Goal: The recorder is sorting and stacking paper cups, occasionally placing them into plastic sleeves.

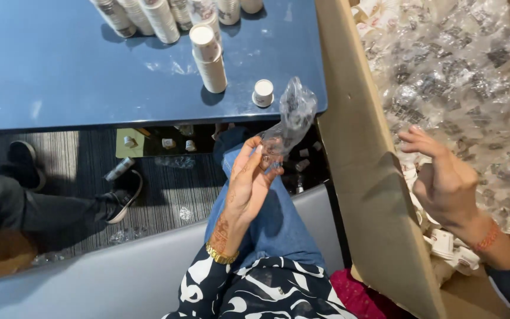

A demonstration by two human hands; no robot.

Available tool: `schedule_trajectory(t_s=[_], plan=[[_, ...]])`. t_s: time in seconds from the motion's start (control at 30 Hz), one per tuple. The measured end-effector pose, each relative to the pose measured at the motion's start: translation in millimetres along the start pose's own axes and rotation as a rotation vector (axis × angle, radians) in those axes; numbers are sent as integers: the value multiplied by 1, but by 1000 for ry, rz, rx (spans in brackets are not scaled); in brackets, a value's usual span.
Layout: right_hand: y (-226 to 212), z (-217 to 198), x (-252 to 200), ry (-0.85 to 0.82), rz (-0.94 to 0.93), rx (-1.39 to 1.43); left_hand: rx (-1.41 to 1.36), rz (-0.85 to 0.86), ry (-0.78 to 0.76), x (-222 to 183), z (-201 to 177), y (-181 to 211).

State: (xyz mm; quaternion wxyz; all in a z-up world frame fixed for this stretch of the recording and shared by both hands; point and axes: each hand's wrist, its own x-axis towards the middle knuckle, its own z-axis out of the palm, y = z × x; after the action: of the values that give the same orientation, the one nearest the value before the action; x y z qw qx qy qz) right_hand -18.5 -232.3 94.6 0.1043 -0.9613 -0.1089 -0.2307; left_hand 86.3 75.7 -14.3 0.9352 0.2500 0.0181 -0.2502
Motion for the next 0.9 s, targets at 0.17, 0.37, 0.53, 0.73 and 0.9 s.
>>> schedule_trajectory(t_s=[0.17,0.37,0.53,0.73,0.9], plan=[[-56,22,77,-132,-55,309,86,93,-13,5,8,31],[-69,120,165,-693,251,1358,155,271,-60,28,29,63],[-89,126,204,-682,268,1591,406,416,79,47,27,92],[-66,165,229,-559,87,1911,520,565,57,81,12,118],[-51,194,260,-450,179,1903,526,580,12,110,28,146]])
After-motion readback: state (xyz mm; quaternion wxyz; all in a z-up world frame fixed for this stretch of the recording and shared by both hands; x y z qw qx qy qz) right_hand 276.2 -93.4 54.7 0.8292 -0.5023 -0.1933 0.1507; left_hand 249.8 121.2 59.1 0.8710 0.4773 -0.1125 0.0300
